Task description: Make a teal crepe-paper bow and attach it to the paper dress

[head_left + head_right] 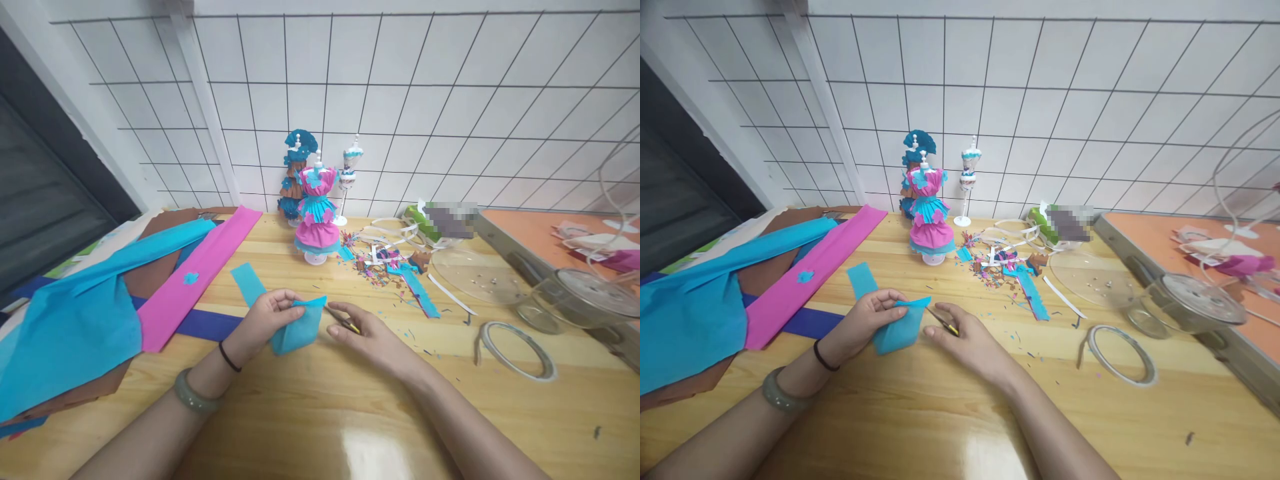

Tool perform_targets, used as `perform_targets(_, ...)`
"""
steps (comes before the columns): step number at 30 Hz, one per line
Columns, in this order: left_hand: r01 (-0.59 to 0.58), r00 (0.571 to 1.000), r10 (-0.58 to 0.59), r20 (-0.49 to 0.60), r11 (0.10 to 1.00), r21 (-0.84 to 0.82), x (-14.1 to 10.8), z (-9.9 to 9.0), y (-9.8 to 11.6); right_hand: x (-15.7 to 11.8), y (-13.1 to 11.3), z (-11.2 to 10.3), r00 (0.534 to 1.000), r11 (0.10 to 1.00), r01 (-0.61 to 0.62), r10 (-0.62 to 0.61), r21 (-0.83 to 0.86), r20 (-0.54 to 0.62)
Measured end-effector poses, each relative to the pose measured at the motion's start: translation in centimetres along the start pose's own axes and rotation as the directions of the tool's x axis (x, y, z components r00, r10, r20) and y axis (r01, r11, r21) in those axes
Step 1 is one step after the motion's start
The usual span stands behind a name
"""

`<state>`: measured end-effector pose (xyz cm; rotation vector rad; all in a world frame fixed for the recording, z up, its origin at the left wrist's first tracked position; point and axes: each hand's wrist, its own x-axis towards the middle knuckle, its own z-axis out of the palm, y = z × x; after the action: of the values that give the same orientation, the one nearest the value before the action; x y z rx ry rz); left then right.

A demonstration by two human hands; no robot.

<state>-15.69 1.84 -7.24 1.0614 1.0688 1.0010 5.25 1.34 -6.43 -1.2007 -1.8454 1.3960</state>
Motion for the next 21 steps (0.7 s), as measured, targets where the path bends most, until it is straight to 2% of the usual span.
perform_targets(4, -0.129, 0.991, 0.131, -0.001, 0.976, 0.174, -0.2, 0.2, -0.2, 0.3, 0.3, 0.5, 0.981, 0.997, 0.01, -0.023, -0.07, -0.191)
perform_targets(7, -0.26, 0.953, 0.3, -0.047, 0.885, 0.387, -0.4, 0.3, -0.4, 0.3, 0.2, 0.7, 0.962, 0.997, 0.019, -0.04, -0.081, -0.269)
perform_targets(8, -0.321, 0.918, 0.394, -0.052, 0.813, 0.485, -0.5, 0.4, -0.3, 0.2, 0.1, 0.8, 0.953, 0.998, 0.026, -0.04, -0.049, -0.3)
perform_targets(9, -0.394, 0.865, 0.502, -0.028, 0.712, 0.582, -0.5, 0.4, -0.3, 0.2, -0.1, 0.9, 0.948, 0.999, 0.032, -0.028, 0.005, -0.318)
perform_targets(11, -0.538, 0.721, 0.684, 0.11, 0.452, 0.712, -0.8, 0.7, 0.0, 0.0, -0.6, 1.3, 0.954, 0.987, 0.024, 0.024, 0.157, -0.298)
perform_targets(13, -0.635, 0.591, 0.756, 0.282, 0.221, 0.74, -1.1, 1.1, 0.2, -0.1, -1.0, 1.8, 0.966, 0.95, -0.002, 0.083, 0.312, -0.247)
perform_targets(14, -0.66, 0.551, 0.757, 0.352, 0.137, 0.739, -1.3, 1.3, 0.4, -0.1, -1.0, 2.0, 0.967, 0.927, -0.013, 0.107, 0.375, -0.23)
perform_targets(16, -0.678, 0.509, 0.731, 0.454, 0.016, 0.735, -1.6, 1.8, 0.5, -0.1, -1.0, 2.4, 0.961, 0.881, -0.017, 0.145, 0.473, -0.235)
perform_targets(18, -0.688, 0.48, 0.707, 0.52, -0.065, 0.723, -1.8, 2.1, 0.5, 0.0, -0.7, 2.5, 0.952, 0.856, -0.01, 0.166, 0.517, -0.256)
perform_targets(21, -0.714, 0.464, 0.67, 0.579, -0.103, 0.692, -2.0, 2.3, 0.6, 0.1, -0.3, 2.3, 0.948, 0.863, 0.008, 0.155, 0.505, -0.28)
